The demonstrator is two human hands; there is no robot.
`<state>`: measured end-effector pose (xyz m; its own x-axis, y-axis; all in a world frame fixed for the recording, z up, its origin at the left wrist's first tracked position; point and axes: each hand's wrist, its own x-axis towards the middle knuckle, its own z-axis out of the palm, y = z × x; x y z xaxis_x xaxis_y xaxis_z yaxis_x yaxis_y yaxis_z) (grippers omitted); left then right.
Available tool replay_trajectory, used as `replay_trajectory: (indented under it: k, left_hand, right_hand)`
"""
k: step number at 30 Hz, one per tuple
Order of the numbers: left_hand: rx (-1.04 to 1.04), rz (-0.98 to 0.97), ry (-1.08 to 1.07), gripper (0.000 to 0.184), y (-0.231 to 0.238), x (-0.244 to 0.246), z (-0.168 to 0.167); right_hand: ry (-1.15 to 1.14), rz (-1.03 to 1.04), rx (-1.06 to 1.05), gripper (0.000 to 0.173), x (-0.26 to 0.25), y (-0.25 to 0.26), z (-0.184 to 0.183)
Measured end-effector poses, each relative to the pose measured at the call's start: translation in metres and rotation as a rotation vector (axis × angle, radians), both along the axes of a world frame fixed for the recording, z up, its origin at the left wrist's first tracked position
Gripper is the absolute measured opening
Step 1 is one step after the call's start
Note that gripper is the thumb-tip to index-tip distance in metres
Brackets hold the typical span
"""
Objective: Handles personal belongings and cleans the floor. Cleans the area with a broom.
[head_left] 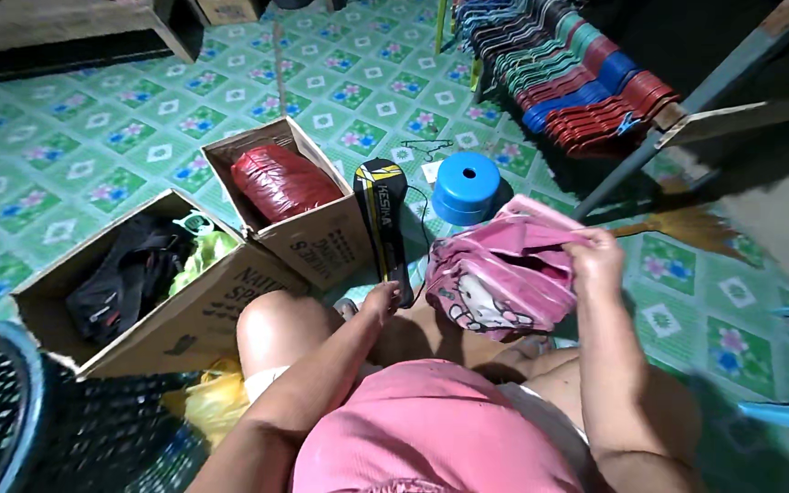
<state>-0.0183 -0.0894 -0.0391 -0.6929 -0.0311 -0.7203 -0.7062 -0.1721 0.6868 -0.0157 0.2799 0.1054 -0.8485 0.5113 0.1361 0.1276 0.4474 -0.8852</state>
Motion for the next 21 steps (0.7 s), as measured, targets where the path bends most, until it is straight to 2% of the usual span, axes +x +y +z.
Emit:
replay_trajectory:
  k: [4, 7, 11, 16, 21]
  left_hand:
    - [-0.141, -0.156, -0.014, 0.043, -0.010, -0.001, -0.018]
    - [-0.210, -0.207, -0.040, 0.043, -0.011, -0.003, -0.026]
    - [-0.263, -0.296, -0.024, 0.042, -0.004, -0.008, -0.033]
    - [-0.305, -0.189, 0.128, 0.035, 0.016, -0.018, -0.034]
    - [-0.241, -0.178, 0.108, 0.034, 0.027, -0.024, -0.036]
  right_hand:
    - [0.199, -0.207, 0.059, 0.031, 0.026, 0.044, 0.047]
    - [0.364, -0.346, 0.121, 0.035, 0.057, 0.089, 0.065]
    - [0.421, -0.466, 0.078, 0.036, 0.089, 0.136, 0.055]
    - [0.188, -0.630, 0.204, 0.037, 0.107, 0.151, 0.025]
    - [-0.102, -0.719, 0.328, 0.038, 0.123, 0.181, -0.005]
